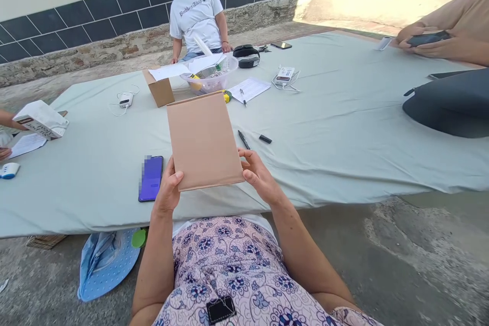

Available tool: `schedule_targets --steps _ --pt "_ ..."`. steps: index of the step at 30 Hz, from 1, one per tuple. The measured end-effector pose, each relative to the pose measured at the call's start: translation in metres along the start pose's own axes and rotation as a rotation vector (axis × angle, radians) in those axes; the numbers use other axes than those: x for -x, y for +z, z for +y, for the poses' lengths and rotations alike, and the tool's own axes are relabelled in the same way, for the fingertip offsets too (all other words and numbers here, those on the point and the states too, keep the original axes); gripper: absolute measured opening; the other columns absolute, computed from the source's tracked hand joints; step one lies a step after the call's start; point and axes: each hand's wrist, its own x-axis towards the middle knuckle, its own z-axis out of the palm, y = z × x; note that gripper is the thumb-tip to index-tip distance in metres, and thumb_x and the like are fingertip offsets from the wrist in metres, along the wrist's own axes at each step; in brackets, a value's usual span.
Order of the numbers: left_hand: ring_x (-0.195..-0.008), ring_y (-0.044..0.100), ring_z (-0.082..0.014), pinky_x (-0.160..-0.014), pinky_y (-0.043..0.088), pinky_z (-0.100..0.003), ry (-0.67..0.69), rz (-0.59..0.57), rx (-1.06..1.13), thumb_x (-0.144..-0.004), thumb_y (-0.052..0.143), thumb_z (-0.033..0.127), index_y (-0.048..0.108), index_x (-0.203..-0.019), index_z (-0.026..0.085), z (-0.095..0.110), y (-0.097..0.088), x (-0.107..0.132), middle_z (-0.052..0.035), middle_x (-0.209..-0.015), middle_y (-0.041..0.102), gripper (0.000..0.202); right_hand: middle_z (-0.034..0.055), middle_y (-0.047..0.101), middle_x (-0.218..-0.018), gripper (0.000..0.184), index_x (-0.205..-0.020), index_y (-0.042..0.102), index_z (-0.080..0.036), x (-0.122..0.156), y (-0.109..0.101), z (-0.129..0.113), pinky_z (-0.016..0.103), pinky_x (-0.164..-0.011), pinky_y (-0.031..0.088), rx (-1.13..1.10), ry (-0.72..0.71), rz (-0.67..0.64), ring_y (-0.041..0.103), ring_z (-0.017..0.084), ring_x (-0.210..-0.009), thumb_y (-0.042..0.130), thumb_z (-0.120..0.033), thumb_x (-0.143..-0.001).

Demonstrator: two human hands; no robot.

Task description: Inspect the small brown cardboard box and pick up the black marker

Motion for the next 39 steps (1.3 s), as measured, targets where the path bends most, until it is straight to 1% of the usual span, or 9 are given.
schedule_targets --steps 3,8,13,18,21,26,31,35,39 --pt "-0.142 0.057 -0.0384 -0.112 0.055 -0.048 -0.021 -0.029 -0.049 -0.072 0.079 0.058 0.060 -0.144 0.025 -0.002 -0.004 0.002 -0.0115 -0.149 0.065 0.081 0.0123 0.035 -0.170 0.063 -0.121 0.051 -0.032 -0.001 -0.002 0.001 0.048 -0.101 0.058 -0.010 -0.002 -0.027 0.063 0.032 -0.135 0.077 -0.073 -0.081" --pt "-0.144 0.056 -0.0396 -0.117 0.051 -0.052 -0.112 0.048 -0.086 -0.069 0.082 0.061 0.057 -0.147 0.022 -0.010 -0.007 0.003 -0.0134 -0.145 0.067 0.091 0.0104 0.034 -0.172 0.062 -0.121 0.052 -0.033 -0.001 -0.007 0.005 0.053 -0.116 0.047 0.037 -0.047 -0.055 0.057 0.031 -0.143 0.082 -0.067 -0.079" --pt "-0.141 0.058 -0.0400 -0.113 0.054 -0.052 -0.071 0.001 -0.098 -0.069 0.084 0.060 0.053 -0.152 0.025 -0.011 -0.010 0.001 -0.0133 -0.149 0.064 0.095 0.0085 0.037 -0.171 0.061 -0.120 0.053 -0.033 -0.002 -0.007 0.008 0.053 -0.119 0.043 0.076 -0.016 -0.064 0.054 0.031 -0.146 0.082 -0.068 -0.079" --pt "-0.153 0.046 -0.0402 -0.117 0.051 -0.050 -0.024 -0.180 -0.282 -0.068 0.090 0.053 0.039 -0.163 0.033 -0.009 -0.023 0.001 -0.0120 -0.165 0.049 0.109 0.0106 0.069 -0.133 0.071 -0.112 0.055 -0.030 -0.007 -0.006 0.005 0.050 -0.105 0.054 0.006 0.002 0.150 0.064 0.033 -0.130 0.073 -0.086 -0.073" --pt "-0.158 0.037 -0.0402 -0.120 0.048 -0.051 -0.002 -0.240 -0.412 -0.066 0.094 0.046 0.037 -0.165 0.035 -0.011 -0.031 0.002 -0.0115 -0.172 0.037 0.115 0.0093 0.072 -0.122 0.075 -0.112 0.057 -0.030 -0.006 -0.010 -0.005 0.048 -0.097 0.056 -0.005 -0.027 0.302 0.065 0.034 -0.122 0.062 -0.094 -0.073" --pt "-0.161 0.031 -0.0398 -0.125 0.041 -0.050 0.124 -0.208 -0.515 -0.064 0.096 0.040 0.045 -0.161 0.035 -0.009 -0.033 0.004 -0.0121 -0.175 0.032 0.111 0.0068 0.073 -0.114 0.075 -0.105 0.061 -0.030 0.000 -0.018 -0.020 0.044 -0.090 0.058 -0.025 -0.045 0.380 0.066 0.033 -0.115 0.058 -0.097 -0.072" --pt "-0.160 0.031 -0.0417 -0.128 0.032 -0.059 0.328 -0.111 -0.810 -0.066 0.092 0.031 0.049 -0.158 0.037 0.004 -0.020 0.007 -0.0110 -0.171 0.036 0.101 0.0068 0.065 -0.140 0.069 -0.133 0.056 -0.035 -0.001 -0.015 -0.017 0.048 -0.104 0.057 0.014 -0.037 0.482 0.063 0.030 -0.129 0.059 -0.084 -0.085" --pt "-0.153 0.039 -0.0419 -0.125 0.035 -0.060 0.460 -0.058 -1.014 -0.067 0.090 0.027 0.051 -0.157 0.036 0.006 -0.012 0.006 -0.0125 -0.166 0.039 0.098 0.0140 0.040 -0.167 0.098 -0.160 0.035 -0.035 -0.003 -0.005 -0.018 0.053 -0.117 0.050 0.176 -0.115 0.481 0.045 0.035 -0.152 0.065 -0.085 -0.081" --pt "-0.154 0.036 -0.0438 -0.124 0.037 -0.060 0.591 -0.063 -1.119 -0.069 0.088 0.025 0.047 -0.159 0.035 0.005 -0.007 0.006 -0.0150 -0.166 0.035 0.099 0.0154 0.029 -0.174 0.115 -0.165 0.029 -0.032 -0.005 0.002 -0.021 0.060 -0.122 0.044 0.269 -0.086 0.433 0.028 0.040 -0.161 0.061 -0.095 -0.074"
